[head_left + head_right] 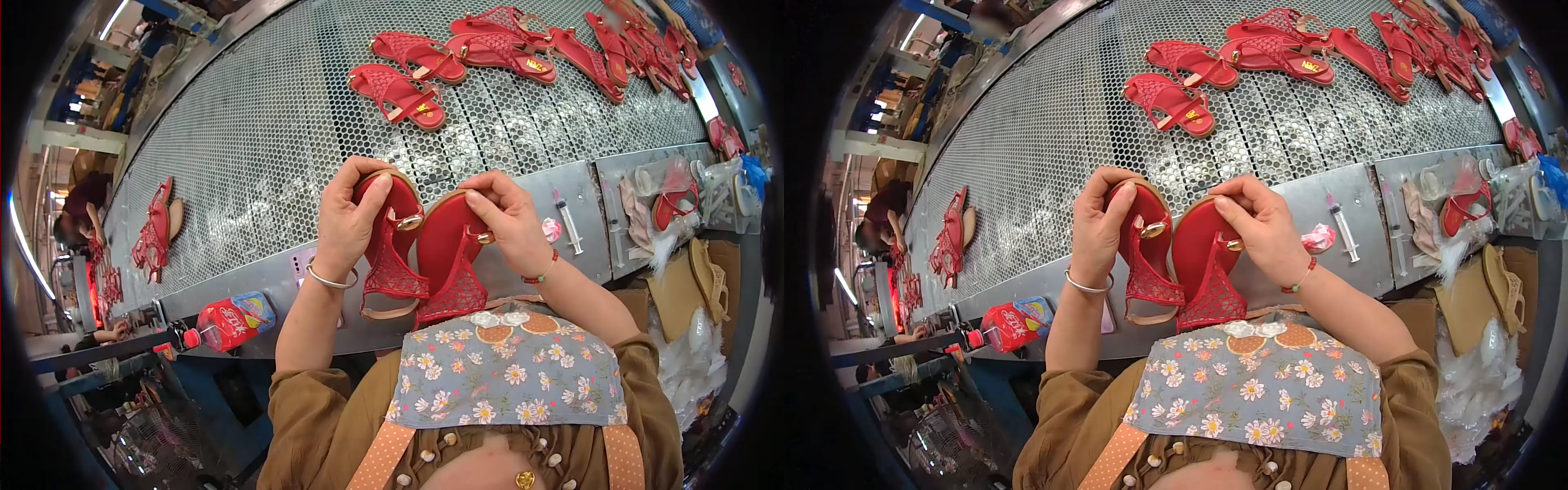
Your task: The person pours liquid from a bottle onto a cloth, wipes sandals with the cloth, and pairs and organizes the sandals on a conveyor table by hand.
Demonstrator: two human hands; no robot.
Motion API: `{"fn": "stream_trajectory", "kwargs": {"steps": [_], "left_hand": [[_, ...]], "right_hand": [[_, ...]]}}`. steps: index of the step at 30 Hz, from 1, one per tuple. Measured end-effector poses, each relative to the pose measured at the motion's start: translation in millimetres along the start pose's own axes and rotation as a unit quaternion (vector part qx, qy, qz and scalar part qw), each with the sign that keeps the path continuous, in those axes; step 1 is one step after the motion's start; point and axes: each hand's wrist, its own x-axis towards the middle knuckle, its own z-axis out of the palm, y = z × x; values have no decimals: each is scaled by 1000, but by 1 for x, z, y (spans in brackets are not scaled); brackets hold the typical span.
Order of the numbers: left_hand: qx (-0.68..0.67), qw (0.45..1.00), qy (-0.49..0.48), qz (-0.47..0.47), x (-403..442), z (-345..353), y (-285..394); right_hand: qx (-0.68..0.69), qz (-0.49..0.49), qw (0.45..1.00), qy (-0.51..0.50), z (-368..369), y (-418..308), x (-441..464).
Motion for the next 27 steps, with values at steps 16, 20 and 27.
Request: {"fn": "stream_trajectory", "kwargs": {"steps": [16, 20, 27], "left_hand": [[13, 1000, 20, -11, -6, -25, -5], [19, 999, 46, -21, -7, -23, -2], [53, 998, 7, -14, -11, -17, 10]], "right_hand": [[44, 53, 995, -68, 20, -1, -3], [-65, -13, 996, -55, 20, -1, -1], [-169, -95, 981, -23, 32, -15, -4]]}}
